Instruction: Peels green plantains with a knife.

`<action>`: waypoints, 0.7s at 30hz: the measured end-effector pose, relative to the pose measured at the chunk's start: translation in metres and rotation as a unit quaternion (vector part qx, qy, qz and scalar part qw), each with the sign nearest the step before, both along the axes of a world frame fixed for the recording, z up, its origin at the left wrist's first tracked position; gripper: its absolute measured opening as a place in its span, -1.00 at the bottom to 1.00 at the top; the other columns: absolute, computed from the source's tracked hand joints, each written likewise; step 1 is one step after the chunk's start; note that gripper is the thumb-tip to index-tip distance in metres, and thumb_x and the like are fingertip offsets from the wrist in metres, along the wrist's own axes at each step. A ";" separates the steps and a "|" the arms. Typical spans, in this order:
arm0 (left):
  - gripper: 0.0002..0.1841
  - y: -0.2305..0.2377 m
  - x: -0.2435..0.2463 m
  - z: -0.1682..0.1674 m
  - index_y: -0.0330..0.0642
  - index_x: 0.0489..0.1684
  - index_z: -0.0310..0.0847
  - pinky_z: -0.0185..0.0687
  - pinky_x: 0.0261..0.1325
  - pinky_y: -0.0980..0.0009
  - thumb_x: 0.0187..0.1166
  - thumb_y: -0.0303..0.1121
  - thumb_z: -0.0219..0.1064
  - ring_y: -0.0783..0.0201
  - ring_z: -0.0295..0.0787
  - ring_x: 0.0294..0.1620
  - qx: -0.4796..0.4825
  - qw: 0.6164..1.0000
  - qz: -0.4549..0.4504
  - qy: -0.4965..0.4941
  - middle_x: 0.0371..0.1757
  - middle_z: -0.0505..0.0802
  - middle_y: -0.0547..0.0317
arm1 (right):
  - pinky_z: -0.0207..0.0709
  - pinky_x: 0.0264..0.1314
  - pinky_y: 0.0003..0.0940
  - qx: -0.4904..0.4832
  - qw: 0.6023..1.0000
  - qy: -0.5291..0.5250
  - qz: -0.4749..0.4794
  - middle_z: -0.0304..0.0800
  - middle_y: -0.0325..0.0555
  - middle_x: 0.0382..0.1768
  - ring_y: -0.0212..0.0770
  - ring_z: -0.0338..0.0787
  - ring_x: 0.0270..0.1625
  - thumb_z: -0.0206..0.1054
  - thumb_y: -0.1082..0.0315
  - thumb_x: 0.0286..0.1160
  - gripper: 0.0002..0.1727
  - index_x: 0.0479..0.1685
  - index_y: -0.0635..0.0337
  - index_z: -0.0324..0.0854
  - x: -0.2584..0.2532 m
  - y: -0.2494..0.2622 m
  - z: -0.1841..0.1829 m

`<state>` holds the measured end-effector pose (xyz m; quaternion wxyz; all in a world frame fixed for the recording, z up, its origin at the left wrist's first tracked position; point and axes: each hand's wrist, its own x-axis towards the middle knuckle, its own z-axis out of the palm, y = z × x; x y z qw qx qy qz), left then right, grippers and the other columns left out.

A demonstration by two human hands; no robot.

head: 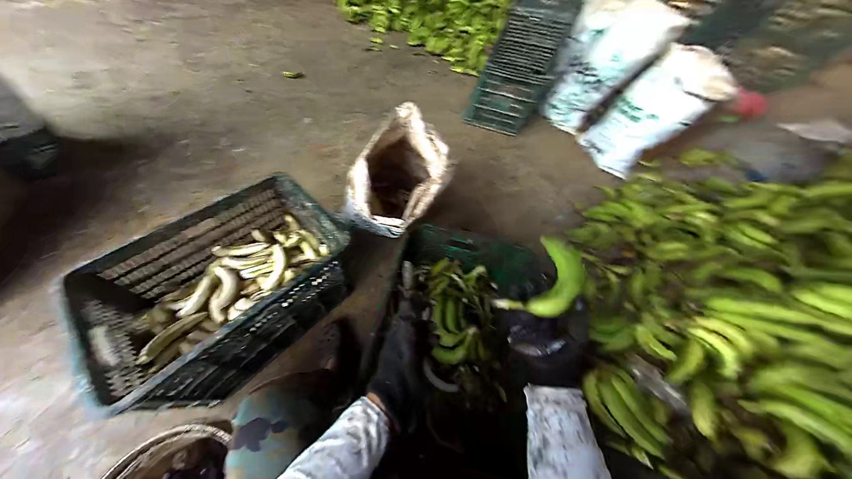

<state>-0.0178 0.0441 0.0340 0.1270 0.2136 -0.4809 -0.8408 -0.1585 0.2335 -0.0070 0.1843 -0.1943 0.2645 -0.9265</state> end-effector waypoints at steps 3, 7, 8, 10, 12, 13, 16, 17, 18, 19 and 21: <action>-0.52 0.006 0.003 -0.017 -0.01 0.53 0.42 0.65 -0.41 0.41 0.88 0.04 -0.11 0.32 0.68 -0.40 -0.020 0.999 -0.013 -0.027 -0.16 0.76 0.16 | 0.75 0.24 -0.03 0.121 0.982 0.061 -0.130 0.79 -0.08 0.21 -0.12 0.81 0.18 0.23 -0.02 0.64 -0.51 0.42 0.05 0.54 -0.017 0.022 0.035; -0.27 0.013 0.021 -0.026 -0.23 0.74 0.20 0.79 -0.15 0.37 0.81 0.18 -0.18 0.32 0.79 -0.12 -0.160 0.984 -0.066 0.034 0.22 0.75 0.09 | 0.65 -0.33 -0.44 0.382 0.903 0.044 -0.191 0.75 -0.23 -0.22 -0.39 0.70 -0.36 0.27 0.11 0.57 -0.59 0.34 0.02 0.55 -0.019 0.045 0.068; -0.32 0.016 0.022 -0.022 -0.23 0.64 0.29 0.75 -0.22 0.42 0.82 0.16 -0.15 0.36 0.77 -0.21 -0.152 0.985 -0.075 0.034 0.06 0.78 0.16 | 0.64 -0.40 -0.46 0.375 0.908 0.042 -0.182 0.76 -0.21 -0.21 -0.39 0.69 -0.40 0.28 0.10 0.58 -0.56 0.40 -0.02 0.53 -0.014 0.047 0.072; -0.40 0.023 0.024 -0.020 -0.26 0.50 0.38 0.69 -0.29 0.48 0.84 0.08 -0.14 0.42 0.69 -0.37 -0.145 0.983 -0.110 0.037 -0.22 0.76 0.26 | 0.63 -0.46 -0.47 0.329 0.928 0.038 -0.173 0.77 -0.16 -0.17 -0.36 0.69 -0.43 0.18 0.07 0.66 -0.55 0.46 -0.04 0.47 -0.005 0.047 0.076; -0.56 0.034 0.022 -0.017 -0.25 0.35 0.45 0.60 -0.40 0.51 0.89 -0.09 -0.13 0.46 0.58 -0.51 -0.106 0.986 -0.126 0.023 -0.43 0.66 0.31 | 0.58 -0.47 -0.48 0.335 0.924 0.030 -0.182 0.76 -0.14 -0.12 -0.35 0.67 -0.43 0.13 0.04 0.72 -0.55 0.52 -0.10 0.39 0.004 0.041 0.077; -0.54 0.039 0.023 -0.017 -0.26 0.42 0.42 0.62 -0.38 0.52 0.87 -0.09 -0.12 0.46 0.60 -0.50 -0.097 0.985 -0.135 0.036 -0.43 0.66 0.31 | 0.58 -0.45 -0.48 0.357 0.914 0.035 -0.188 0.76 -0.16 -0.10 -0.36 0.67 -0.40 0.15 0.04 0.70 -0.52 0.57 -0.13 0.37 0.010 0.037 0.078; -0.31 0.049 0.027 -0.002 -0.33 0.50 0.36 0.70 -0.35 0.46 0.75 0.17 -0.01 0.39 0.69 -0.46 -0.087 0.976 -0.141 0.137 -0.39 0.74 0.28 | 0.65 -0.26 -0.45 0.393 0.897 0.053 -0.196 0.76 -0.15 -0.02 -0.34 0.73 -0.23 0.26 0.11 0.61 -0.42 0.63 -0.10 0.35 0.031 0.029 0.083; -0.18 0.051 0.028 0.009 -0.33 0.47 0.38 0.72 -0.36 0.44 0.65 0.34 0.06 0.37 0.71 -0.46 -0.085 0.970 -0.137 0.184 -0.38 0.77 0.28 | 0.69 -0.13 -0.41 0.395 0.897 0.054 -0.193 0.75 -0.14 0.05 -0.32 0.75 -0.13 0.27 0.14 0.62 -0.41 0.66 -0.09 0.32 0.037 0.027 0.084; -0.13 0.053 0.028 0.021 -0.29 0.42 0.41 0.72 -0.37 0.44 0.56 0.43 0.09 0.36 0.73 -0.45 -0.083 0.961 -0.134 0.227 -0.36 0.79 0.29 | 0.69 -0.05 -0.41 0.396 0.896 0.061 -0.190 0.74 -0.16 0.09 -0.32 0.77 -0.06 0.26 0.17 0.61 -0.39 0.67 -0.08 0.29 0.042 0.026 0.086; -0.13 0.056 0.029 0.033 -0.25 0.38 0.44 0.70 -0.41 0.46 0.52 0.46 0.09 0.37 0.73 -0.46 -0.088 0.956 -0.129 0.250 -0.36 0.80 0.30 | 0.70 -0.02 -0.40 0.396 0.897 0.065 -0.187 0.74 -0.18 0.11 -0.32 0.77 -0.04 0.28 0.17 0.60 -0.38 0.67 -0.09 0.28 0.045 0.026 0.087; -0.28 0.062 0.029 0.039 -0.28 0.36 0.46 0.65 -0.46 0.49 0.72 0.29 0.00 0.41 0.68 -0.52 -0.102 0.965 -0.136 0.199 -0.45 0.73 0.33 | 0.69 -0.12 -0.46 0.374 0.910 0.068 -0.168 0.75 -0.20 0.05 -0.37 0.76 -0.12 0.27 0.17 0.61 -0.41 0.65 -0.12 0.30 0.048 0.026 0.090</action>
